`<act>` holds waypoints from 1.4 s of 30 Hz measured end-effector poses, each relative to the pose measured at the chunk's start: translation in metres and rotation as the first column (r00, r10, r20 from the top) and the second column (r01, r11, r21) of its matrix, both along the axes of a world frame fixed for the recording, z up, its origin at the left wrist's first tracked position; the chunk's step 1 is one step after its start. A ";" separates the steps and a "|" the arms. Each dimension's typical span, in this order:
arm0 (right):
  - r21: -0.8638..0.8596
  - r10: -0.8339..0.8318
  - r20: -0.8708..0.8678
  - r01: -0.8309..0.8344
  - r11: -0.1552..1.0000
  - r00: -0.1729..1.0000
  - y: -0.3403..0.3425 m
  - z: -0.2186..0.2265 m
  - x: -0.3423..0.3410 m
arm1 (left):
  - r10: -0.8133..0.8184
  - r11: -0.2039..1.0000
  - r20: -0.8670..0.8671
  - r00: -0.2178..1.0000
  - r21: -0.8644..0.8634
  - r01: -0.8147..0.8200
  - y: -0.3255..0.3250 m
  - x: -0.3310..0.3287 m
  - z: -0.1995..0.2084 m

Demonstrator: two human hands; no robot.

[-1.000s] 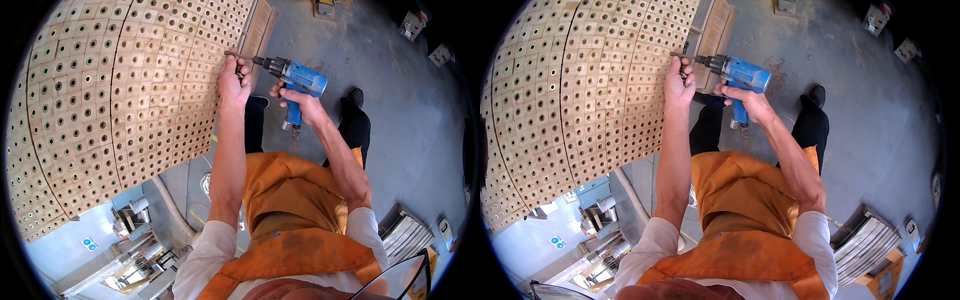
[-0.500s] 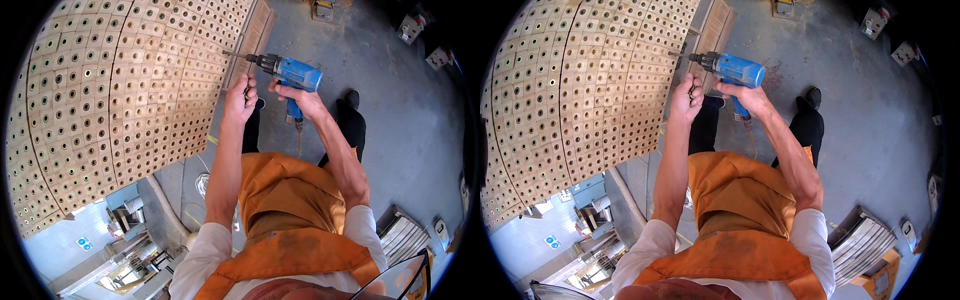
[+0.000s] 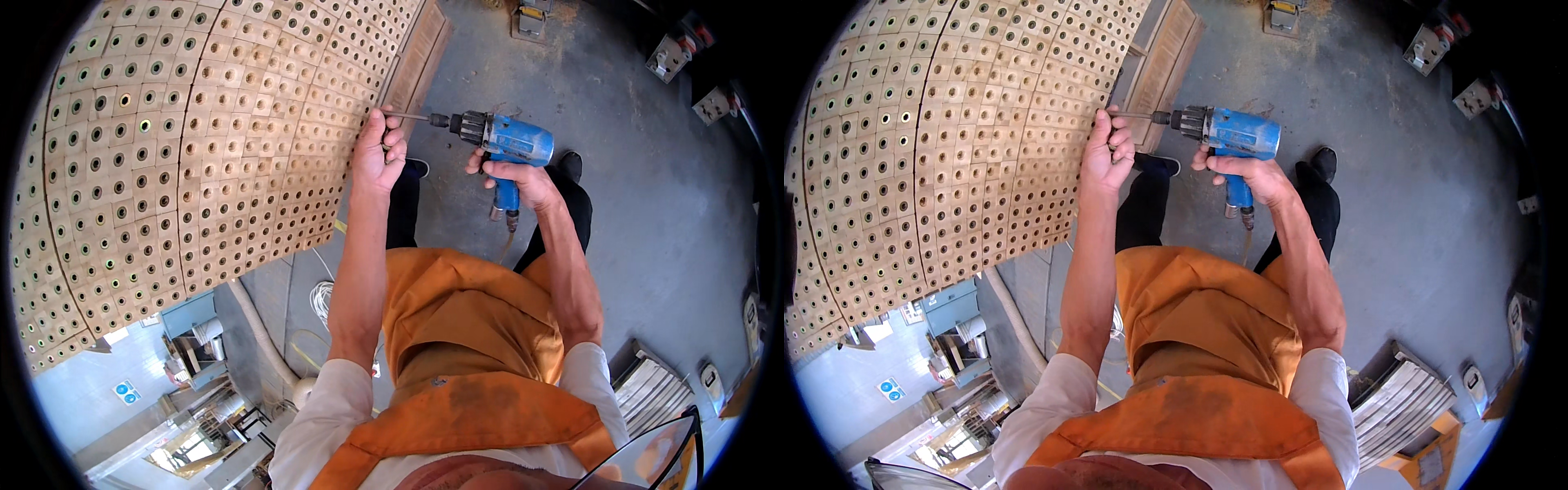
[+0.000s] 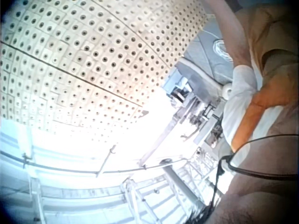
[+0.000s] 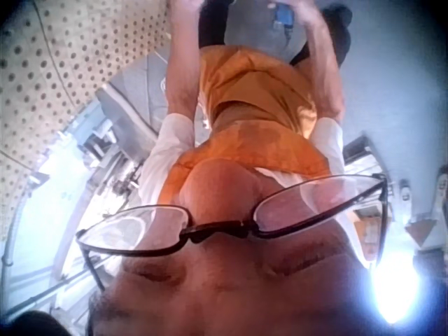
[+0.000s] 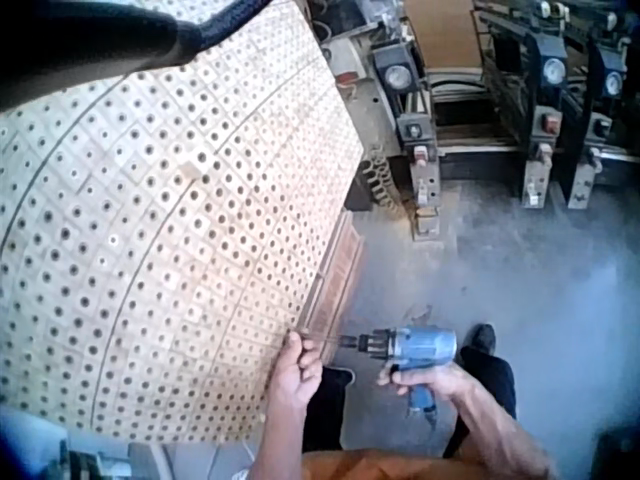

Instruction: The person uses a blue pneumatic drill to drive screws into a large, curved wooden panel with a grid of pre-drilled holes. The operator holds the drill with the right hand and guides the screws with the left hand, working systematically across the surface of the panel.

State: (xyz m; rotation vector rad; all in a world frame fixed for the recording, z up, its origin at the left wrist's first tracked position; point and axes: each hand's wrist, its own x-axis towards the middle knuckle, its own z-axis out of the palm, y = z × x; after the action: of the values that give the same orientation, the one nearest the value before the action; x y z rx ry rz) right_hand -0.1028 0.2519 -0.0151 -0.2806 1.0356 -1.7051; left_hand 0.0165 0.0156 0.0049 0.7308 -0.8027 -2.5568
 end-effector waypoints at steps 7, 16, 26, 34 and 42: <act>0.001 0.004 -0.038 -0.004 1.000 0.999 0.003 -0.005 0.002 | 0.007 1.000 0.027 1.000 -0.013 -0.007 0.000 -0.003 -0.003; 0.008 -0.064 -0.135 0.066 0.998 0.989 -0.003 -0.015 0.024 | 0.054 0.998 0.202 0.978 -0.042 -0.047 -0.003 -0.012 -0.002; -0.066 -0.116 0.052 0.119 0.991 0.992 -0.044 -0.008 0.026 | 0.122 0.992 -0.045 0.991 0.026 -0.121 0.001 -0.021 0.006; -0.026 -0.114 -0.142 0.111 0.993 0.983 -0.045 0.000 0.027 | -0.069 0.997 0.191 0.979 -0.009 0.072 0.021 0.021 -0.033; -0.006 -0.103 -0.128 0.103 0.995 0.986 -0.045 0.006 0.022 | -0.032 0.999 0.205 0.978 -0.031 0.039 0.025 0.040 -0.030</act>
State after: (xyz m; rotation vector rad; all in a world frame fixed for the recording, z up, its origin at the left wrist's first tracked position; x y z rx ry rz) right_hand -0.0804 0.2065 -0.0095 -0.3445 1.1624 -1.7984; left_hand 0.0569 0.0410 -0.0254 0.9888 -0.9296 -2.5208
